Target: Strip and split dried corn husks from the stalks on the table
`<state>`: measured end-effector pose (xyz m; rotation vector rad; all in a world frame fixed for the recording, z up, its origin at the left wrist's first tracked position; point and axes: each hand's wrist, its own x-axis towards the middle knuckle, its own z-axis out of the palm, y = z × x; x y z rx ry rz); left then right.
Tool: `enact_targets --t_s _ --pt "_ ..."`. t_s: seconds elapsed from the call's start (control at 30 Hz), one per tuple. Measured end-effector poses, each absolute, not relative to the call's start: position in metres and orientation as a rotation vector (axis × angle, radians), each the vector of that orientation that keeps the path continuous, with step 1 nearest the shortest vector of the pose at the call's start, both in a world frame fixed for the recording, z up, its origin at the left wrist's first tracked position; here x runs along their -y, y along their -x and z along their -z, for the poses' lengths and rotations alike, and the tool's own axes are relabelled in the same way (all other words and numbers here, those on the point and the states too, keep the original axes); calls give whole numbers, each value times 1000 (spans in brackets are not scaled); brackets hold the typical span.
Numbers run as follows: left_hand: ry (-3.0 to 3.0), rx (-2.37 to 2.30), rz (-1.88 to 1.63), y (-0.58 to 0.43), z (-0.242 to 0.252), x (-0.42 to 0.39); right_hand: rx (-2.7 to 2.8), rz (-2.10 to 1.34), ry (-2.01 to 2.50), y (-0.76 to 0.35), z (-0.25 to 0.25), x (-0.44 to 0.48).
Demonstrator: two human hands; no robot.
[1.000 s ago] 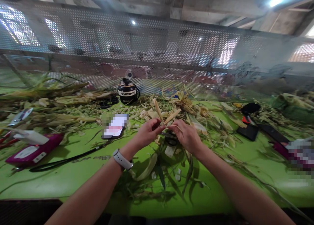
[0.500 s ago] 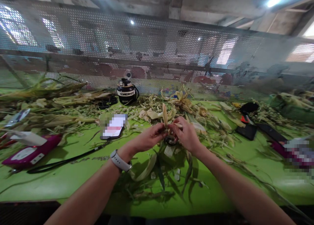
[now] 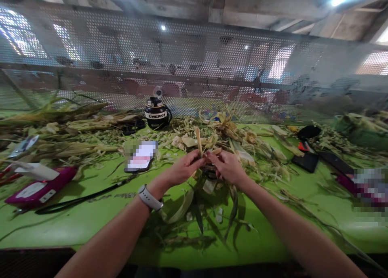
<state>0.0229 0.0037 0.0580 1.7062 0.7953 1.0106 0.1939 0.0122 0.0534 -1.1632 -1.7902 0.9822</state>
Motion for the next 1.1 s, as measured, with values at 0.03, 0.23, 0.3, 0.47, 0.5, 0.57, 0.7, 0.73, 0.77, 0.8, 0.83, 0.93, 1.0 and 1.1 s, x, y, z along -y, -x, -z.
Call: enact_targets --t_s 0.03,0.23,0.3,0.47,0.5,0.57,0.7,0.73,0.77,0.8,0.83,0.93,1.0,1.1 --pt "-1694 -809 -987 -22 -56 -5 1800 -981 1173 -194 -54 -12" --pt "-1820 -949 -1085 -22 -48 -6 1557 -1265 1241 -186 -50 -9" --pt "-1865 -971 -1135 -23 -48 -5 1466 -1331 1203 -183 -49 -9" --pt "-1738 -1030 -1195 -27 -50 -2 1284 -1496 1116 -180 -48 -8" --pt "-1715 -1035 -1193 -28 -50 -2 1242 -1512 1112 -179 -49 -7" --pt "-1701 -1032 -1199 -30 -49 -1 1180 -1535 1108 -178 -49 -6" --pt "-1737 -1020 -1280 -32 -47 -1 1201 -1535 1083 -177 -48 -5" --pt "-1744 -1026 -1296 -32 -47 -2 1243 -1529 1084 -177 -48 -5" --pt "-1748 -1034 -1303 -31 -47 -3 1307 -1520 1087 -178 -48 -6" --pt "-1748 -1048 -1308 -31 -47 -3 1389 -1506 1081 -179 -48 -6" --pt "-1747 -1066 -1312 -30 -47 -4 1477 -1478 1066 -181 -48 -8" --pt "-1754 -1122 -1335 -28 -46 -6 1679 -1282 1055 -185 -43 -13" --pt "-1766 -1148 -1361 -27 -45 -8 1729 -1093 1095 -187 -40 -17" --pt "-1793 -1181 -1385 -26 -42 -10 1803 -945 1119 -186 -37 -16"
